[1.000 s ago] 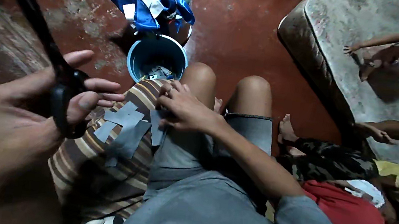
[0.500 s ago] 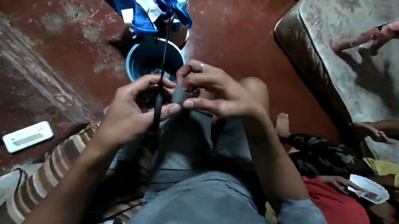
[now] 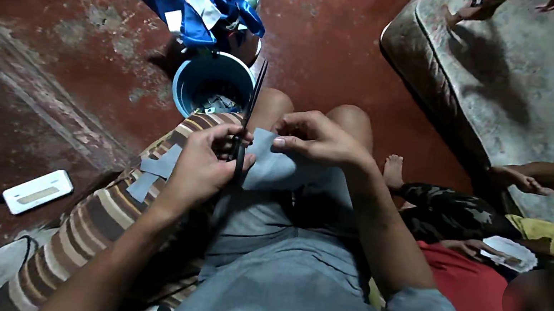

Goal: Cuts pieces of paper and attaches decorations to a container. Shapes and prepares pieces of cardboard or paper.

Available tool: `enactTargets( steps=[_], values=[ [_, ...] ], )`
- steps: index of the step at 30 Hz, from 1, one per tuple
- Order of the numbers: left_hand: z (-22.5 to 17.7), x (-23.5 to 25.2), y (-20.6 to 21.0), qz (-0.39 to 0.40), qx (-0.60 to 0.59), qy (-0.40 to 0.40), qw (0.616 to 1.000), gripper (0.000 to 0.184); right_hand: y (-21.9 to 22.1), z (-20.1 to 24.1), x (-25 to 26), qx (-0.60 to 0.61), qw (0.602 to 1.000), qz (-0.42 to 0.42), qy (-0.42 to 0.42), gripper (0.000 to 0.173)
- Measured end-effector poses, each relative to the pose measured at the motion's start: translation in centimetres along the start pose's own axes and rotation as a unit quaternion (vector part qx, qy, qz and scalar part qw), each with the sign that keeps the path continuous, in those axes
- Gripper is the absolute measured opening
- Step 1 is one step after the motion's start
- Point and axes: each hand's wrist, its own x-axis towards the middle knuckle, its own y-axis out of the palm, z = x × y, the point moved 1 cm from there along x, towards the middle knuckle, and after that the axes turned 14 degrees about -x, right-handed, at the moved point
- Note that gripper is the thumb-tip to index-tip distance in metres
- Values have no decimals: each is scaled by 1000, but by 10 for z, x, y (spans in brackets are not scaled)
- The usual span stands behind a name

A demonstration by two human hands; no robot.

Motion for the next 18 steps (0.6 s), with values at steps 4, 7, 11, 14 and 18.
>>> enactTargets(
  steps=[4, 7, 11, 14, 18],
  values=[
    [3, 2, 4, -21, 2, -2, 1000, 38, 12, 1, -20, 125, 986, -69, 85, 17],
    [16, 13, -1, -48, 97, 2, 994, 35, 34, -17, -34, -37, 957, -232, 169, 35],
    [26, 22, -5, -54, 128, -4, 990, 35, 73, -9, -47, -158, 894, -395, 145, 33],
    [17, 25, -4, -49, 99, 3, 994, 34, 112, 27, -58, 156, 944, -217, 192, 18],
    [-12, 19, 7, -12, 43, 7, 999, 38, 145, 32, -44, 520, 833, -86, 171, 29]
  ],
)
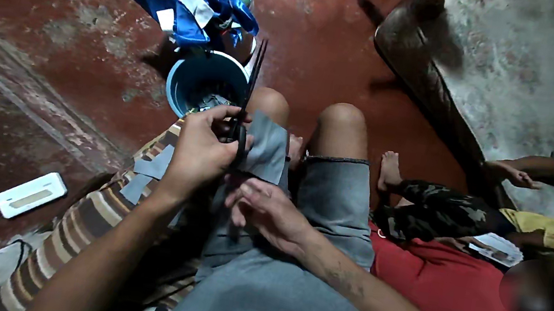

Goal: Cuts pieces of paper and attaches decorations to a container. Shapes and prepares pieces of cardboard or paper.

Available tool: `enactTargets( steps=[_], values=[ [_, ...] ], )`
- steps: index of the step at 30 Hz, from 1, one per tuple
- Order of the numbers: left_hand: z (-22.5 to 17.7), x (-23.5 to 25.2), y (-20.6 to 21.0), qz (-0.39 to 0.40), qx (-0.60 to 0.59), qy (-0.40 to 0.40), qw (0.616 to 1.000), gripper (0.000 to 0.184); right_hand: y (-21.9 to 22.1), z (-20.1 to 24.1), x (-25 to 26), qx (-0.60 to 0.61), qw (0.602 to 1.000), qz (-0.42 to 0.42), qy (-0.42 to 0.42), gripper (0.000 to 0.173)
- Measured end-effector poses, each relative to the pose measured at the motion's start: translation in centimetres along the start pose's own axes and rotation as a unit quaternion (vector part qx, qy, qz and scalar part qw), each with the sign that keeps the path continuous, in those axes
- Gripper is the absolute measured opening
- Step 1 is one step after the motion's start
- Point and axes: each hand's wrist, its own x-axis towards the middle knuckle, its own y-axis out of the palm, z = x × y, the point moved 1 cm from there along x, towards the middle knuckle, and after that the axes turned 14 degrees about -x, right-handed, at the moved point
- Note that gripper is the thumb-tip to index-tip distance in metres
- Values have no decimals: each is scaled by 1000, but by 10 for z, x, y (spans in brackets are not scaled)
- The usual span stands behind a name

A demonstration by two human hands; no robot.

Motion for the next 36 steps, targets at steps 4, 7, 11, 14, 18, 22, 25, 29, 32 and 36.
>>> enactTargets(
  steps=[4, 7, 11, 14, 18, 22, 25, 29, 32, 36],
  values=[
    [-15, -5, 5, 9, -44, 19, 999, 38, 4, 3, 15, 255, 962, -88, -33, 18],
    [-13, 1, 3, -9, -60, 44, 997, 36, 0, 15, 18, 253, 943, -186, -107, 10],
    [0, 7, 4, -20, -25, 83, 996, 37, -7, 10, 18, 121, 930, -275, -210, 17],
    [21, 13, 0, -20, 22, 72, 997, 34, -10, -8, 21, 63, 919, -341, -190, 16],
    [29, -2, -25, 3, 93, 13, 996, 34, -12, -11, 22, 51, 924, -357, -128, 16],
    [0, -48, -37, 68, -13, -86, 994, 34, -11, -4, 23, 73, 928, -352, -101, 14],
    [-3, -84, -27, 127, -92, -196, 968, 39, -10, -3, 23, 75, 931, -344, -98, 13],
    [8, -119, -1, 148, -153, -289, 933, 36, -9, -2, 19, 76, 934, -337, -87, 12],
    [12, -135, 14, 161, -188, -330, 911, 36, -10, -4, 18, 69, 935, -337, -90, 12],
    [26, -142, 25, 137, -197, -309, 920, 36, -11, -3, 17, 56, 936, -338, -81, 11]
  ],
)
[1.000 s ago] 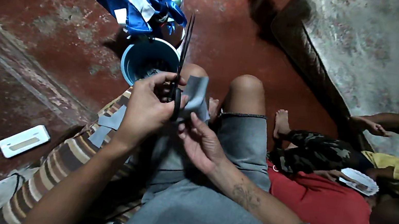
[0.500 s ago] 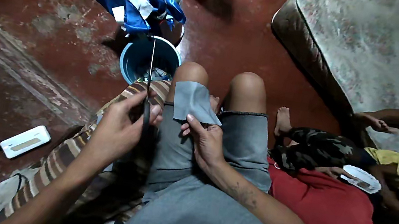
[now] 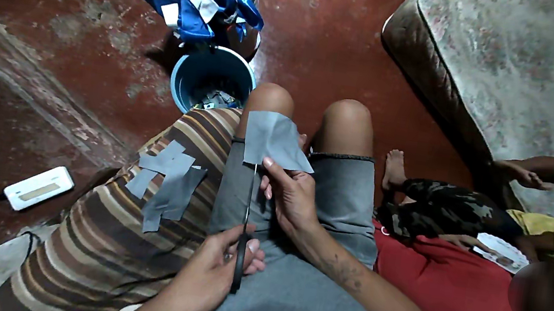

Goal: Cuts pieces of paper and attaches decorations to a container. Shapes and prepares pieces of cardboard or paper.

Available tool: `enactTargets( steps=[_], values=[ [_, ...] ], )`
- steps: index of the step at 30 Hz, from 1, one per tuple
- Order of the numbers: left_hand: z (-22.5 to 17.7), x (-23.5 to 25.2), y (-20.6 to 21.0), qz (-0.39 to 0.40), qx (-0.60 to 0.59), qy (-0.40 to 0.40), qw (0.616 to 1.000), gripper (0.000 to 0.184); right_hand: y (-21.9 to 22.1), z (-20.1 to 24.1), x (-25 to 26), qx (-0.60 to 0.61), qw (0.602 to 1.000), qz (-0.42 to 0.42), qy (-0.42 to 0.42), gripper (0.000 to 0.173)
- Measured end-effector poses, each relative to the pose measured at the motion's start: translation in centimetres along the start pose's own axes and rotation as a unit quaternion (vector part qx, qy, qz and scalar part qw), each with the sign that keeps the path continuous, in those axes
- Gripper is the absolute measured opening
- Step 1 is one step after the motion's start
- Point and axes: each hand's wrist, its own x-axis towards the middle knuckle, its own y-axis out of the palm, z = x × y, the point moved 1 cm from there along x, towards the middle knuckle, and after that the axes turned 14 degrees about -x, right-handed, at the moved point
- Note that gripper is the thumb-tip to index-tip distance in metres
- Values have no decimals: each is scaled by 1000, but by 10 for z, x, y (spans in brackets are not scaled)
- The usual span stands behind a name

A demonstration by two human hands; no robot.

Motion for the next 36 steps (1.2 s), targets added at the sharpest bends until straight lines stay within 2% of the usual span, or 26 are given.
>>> enactTargets(
  steps=[8, 15, 25, 31, 36],
  values=[
    [-3, 28, 0, -30, 9, 67, 997, 37, 1, -3, -4, 0, 1000, 1, 13, 11],
    [3, 40, -7, -29, 31, 123, 991, 31, 6, -5, -11, 10, 999, 15, 30, 16],
    [5, 42, -8, -32, 44, 134, 989, 34, 7, -4, -8, -15, 998, 38, 54, 22],
    [5, 44, -10, -23, 59, 147, 987, 27, 6, -5, -10, -20, 998, 51, 45, 24],
    [1, 42, -11, -14, 83, 124, 989, 30, 7, -5, -10, -24, 998, 45, 40, 25]
  ],
)
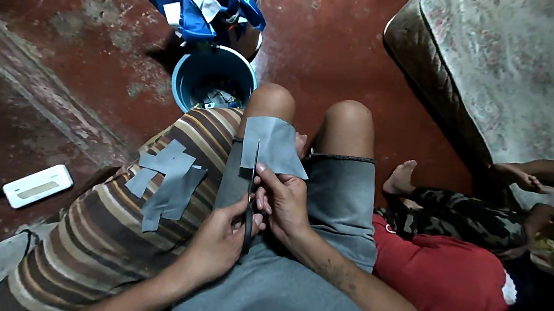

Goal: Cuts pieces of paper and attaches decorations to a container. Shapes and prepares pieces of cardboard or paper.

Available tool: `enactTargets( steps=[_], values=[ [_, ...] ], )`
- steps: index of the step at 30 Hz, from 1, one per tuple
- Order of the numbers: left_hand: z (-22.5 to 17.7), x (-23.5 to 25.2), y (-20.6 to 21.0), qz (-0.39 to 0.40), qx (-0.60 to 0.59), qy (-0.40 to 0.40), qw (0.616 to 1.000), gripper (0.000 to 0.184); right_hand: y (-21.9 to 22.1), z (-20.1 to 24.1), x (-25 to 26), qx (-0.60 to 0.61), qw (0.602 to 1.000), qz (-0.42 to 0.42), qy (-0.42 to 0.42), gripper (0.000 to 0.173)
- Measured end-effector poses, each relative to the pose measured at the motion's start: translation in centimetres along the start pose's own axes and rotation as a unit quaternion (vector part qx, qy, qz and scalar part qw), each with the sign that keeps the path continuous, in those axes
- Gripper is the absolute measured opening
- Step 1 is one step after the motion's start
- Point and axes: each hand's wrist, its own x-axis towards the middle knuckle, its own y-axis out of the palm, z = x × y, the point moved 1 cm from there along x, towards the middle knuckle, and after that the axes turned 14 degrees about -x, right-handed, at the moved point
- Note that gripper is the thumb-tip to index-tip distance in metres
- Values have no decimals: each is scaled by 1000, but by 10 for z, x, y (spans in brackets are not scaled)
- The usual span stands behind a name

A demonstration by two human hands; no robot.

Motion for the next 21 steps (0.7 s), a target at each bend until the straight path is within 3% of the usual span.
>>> enactTargets(
  steps=[21],
  values=[
    [-4, 3, -5, 2, 13, -37, 999, 40, -3, 1, 2, 9, 1000, -10, 9, 24]
  ],
)
